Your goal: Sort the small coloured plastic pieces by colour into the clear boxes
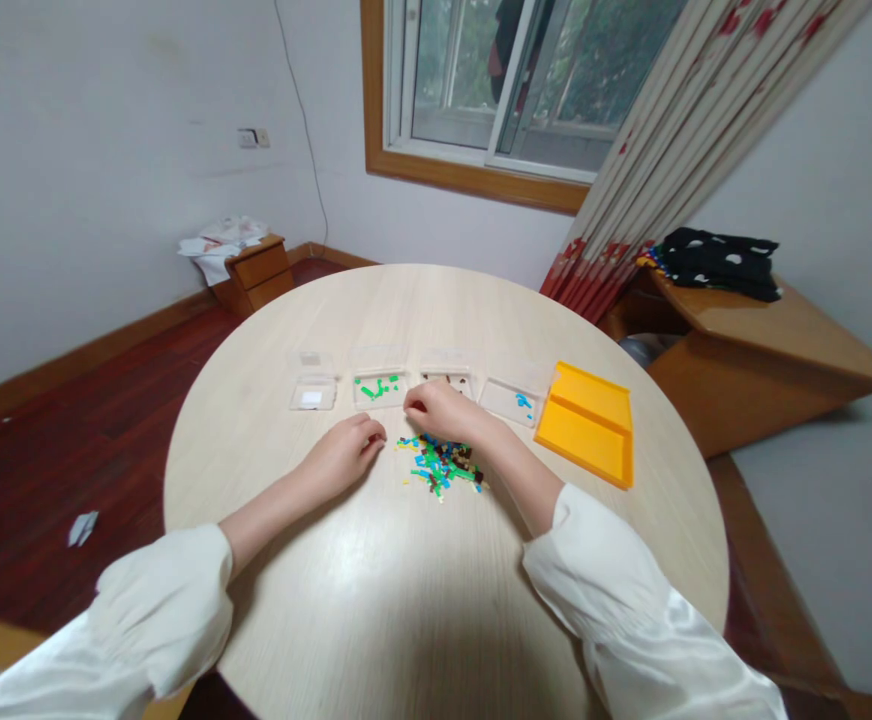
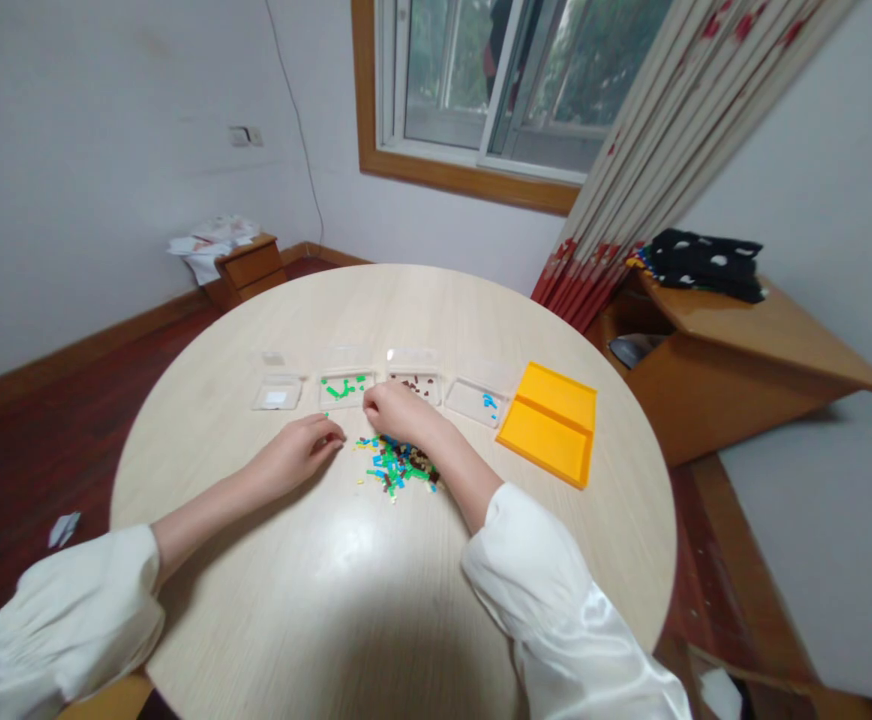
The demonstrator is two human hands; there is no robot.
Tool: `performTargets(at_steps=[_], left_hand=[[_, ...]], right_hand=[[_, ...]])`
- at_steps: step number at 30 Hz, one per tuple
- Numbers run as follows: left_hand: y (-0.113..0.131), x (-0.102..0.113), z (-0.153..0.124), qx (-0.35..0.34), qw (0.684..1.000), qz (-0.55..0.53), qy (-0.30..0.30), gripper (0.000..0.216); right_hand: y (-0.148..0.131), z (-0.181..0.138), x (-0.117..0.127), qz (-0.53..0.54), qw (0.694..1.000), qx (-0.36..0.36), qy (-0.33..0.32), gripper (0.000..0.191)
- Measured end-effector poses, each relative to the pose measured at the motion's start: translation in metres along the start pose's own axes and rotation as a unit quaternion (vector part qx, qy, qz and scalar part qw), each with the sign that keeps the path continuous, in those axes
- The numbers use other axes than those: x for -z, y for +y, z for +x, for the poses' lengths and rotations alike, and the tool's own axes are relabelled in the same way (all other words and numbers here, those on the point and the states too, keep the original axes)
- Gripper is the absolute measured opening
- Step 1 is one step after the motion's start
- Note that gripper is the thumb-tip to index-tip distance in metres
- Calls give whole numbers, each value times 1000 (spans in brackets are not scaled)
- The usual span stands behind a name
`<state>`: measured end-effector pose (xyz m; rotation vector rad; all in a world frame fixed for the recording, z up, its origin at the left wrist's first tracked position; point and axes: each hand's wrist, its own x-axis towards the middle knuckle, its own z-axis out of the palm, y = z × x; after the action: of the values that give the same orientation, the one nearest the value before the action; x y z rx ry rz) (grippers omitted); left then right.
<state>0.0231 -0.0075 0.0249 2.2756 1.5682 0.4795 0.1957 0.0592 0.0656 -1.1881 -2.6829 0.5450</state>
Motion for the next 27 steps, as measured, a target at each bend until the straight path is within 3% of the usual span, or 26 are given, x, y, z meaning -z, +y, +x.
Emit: performTargets(at_steps=[3,6,13,17,22,27], left_hand=[[-8,1,9,46,994,91,26,21],[-13,1,12,70,985,155,12,25],[-18,4,14,49,995,78,39,25],[-27,15,15,55,994,43,85,23],[-31,23,15,82,993,60,63,24],[-23,17,16,87,992,83,42,24]], right_hand=[[5,-9,-4,9,999,1,-35,19],[9,-12,-11,16,998,17,-60,19],[8,-18,-13,-6,998,29,-51,17],[6,-13,-9,19,999,26,27,15],[3,14,-2,56,986,-10,158,20],[4,22,-1,59,990,-15,131,25]])
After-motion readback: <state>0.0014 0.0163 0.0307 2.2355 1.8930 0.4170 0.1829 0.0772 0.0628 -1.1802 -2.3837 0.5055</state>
